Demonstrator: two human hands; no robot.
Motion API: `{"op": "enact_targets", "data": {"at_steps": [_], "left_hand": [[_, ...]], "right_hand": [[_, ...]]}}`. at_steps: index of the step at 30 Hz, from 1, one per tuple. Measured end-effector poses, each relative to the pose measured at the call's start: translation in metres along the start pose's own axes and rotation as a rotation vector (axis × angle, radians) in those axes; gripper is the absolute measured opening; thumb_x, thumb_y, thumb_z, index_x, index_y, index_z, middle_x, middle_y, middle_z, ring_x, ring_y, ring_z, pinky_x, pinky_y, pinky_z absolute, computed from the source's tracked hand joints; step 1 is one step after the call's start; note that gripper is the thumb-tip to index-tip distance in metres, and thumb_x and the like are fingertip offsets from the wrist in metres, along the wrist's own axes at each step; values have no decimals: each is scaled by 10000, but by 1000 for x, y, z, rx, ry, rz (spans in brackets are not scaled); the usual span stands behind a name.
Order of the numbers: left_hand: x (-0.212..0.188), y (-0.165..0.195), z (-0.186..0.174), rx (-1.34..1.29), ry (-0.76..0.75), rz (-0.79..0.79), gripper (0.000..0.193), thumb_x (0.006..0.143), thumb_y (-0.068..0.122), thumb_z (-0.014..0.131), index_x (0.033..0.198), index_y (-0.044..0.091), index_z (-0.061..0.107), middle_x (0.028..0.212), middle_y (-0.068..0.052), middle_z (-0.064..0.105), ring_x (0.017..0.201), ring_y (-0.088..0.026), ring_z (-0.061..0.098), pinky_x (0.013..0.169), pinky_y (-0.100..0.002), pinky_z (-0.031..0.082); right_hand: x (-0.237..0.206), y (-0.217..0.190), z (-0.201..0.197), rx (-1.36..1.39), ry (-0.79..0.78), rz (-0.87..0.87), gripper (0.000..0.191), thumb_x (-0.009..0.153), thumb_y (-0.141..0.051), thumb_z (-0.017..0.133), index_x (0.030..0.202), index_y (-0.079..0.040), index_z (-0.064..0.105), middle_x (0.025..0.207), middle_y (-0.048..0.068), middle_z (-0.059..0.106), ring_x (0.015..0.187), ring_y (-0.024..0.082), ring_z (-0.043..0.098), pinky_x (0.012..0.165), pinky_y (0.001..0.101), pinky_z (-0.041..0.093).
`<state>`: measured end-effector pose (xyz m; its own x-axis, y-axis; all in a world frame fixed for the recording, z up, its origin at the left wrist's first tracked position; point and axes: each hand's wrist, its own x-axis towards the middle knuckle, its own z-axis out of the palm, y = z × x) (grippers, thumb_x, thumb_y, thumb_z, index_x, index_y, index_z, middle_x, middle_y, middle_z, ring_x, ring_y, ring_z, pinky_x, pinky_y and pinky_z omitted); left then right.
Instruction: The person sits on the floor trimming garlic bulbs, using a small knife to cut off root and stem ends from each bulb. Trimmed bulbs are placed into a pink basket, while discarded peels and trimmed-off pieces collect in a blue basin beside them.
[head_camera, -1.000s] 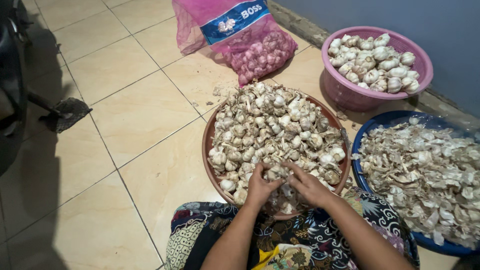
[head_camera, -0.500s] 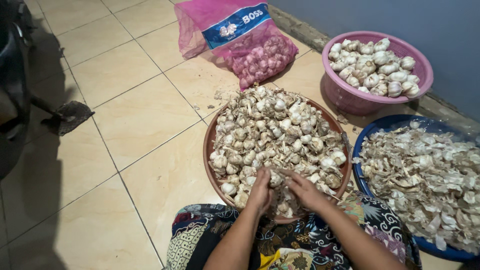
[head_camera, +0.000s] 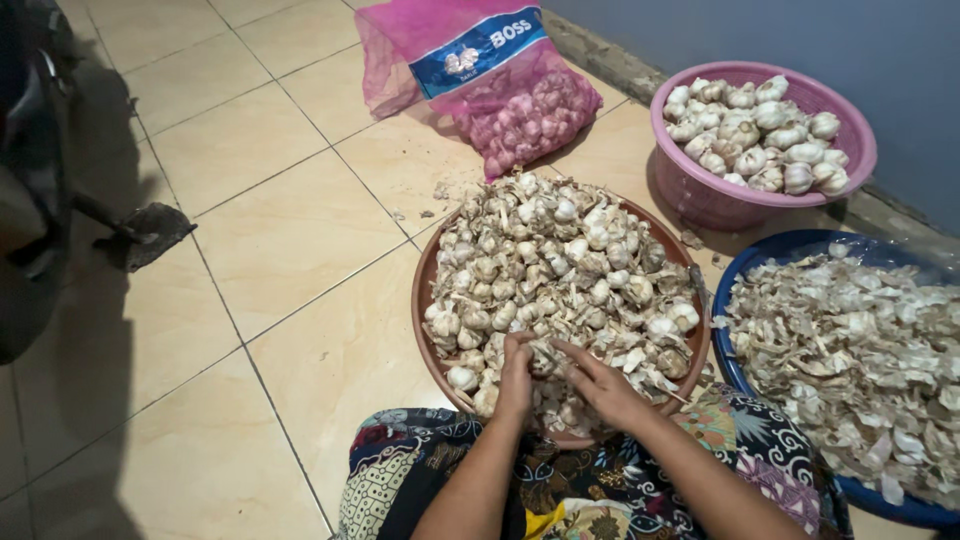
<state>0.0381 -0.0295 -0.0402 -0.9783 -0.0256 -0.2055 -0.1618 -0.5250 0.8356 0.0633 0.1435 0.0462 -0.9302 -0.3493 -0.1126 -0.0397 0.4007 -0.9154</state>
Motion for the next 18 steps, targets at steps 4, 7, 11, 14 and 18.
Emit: {"op": "enact_targets", "data": {"at_steps": [4, 7, 11, 14, 18], "left_hand": [[-1, 4, 0, 277, -31, 215, 292, 971, 130, 537, 1258, 95, 496, 1121, -89, 613, 978, -166, 596, 847, -300, 512], [-4, 11, 4, 171, -81, 119, 301, 963, 108, 594, 1252, 89, 510, 1093, -106, 651, 928, -166, 615, 774, -306, 533], [-10, 26, 14, -14, -109, -11, 304, 978, 156, 603, 1269, 98, 539, 1122, -47, 661, 927, -158, 650, 715, -308, 582], [-15, 33, 21, -55, -146, -50, 332, 995, 169, 620, 1315, 95, 566, 1115, -53, 663, 897, -162, 654, 711, -303, 589], [-19, 38, 24, -44, -47, -128, 340, 981, 161, 655, 1303, 100, 564, 1072, -39, 677, 803, -178, 641, 648, -301, 548]], "right_hand": [[2, -5, -4, -120, 97, -61, 426, 1031, -286, 502, 1448, -269, 585, 1403, 76, 699, 1275, 173, 658, 1075, 352, 490], [7, -1, -11, -172, 161, 200, 451, 1018, -265, 503, 1462, -307, 570, 1495, 41, 575, 1337, 176, 529, 1101, 342, 405], [8, 3, -20, 65, 104, 73, 460, 1026, -249, 514, 1486, -254, 513, 1465, 78, 607, 1343, 202, 558, 1102, 334, 419], [3, -5, -16, 46, 37, -27, 487, 1022, -240, 525, 1505, -248, 464, 1486, 79, 576, 1359, 216, 540, 1110, 338, 406], [1, -25, -6, -169, 51, 121, 458, 1024, -296, 490, 1478, -322, 549, 1481, 31, 605, 1339, 205, 576, 1112, 347, 436]]}}
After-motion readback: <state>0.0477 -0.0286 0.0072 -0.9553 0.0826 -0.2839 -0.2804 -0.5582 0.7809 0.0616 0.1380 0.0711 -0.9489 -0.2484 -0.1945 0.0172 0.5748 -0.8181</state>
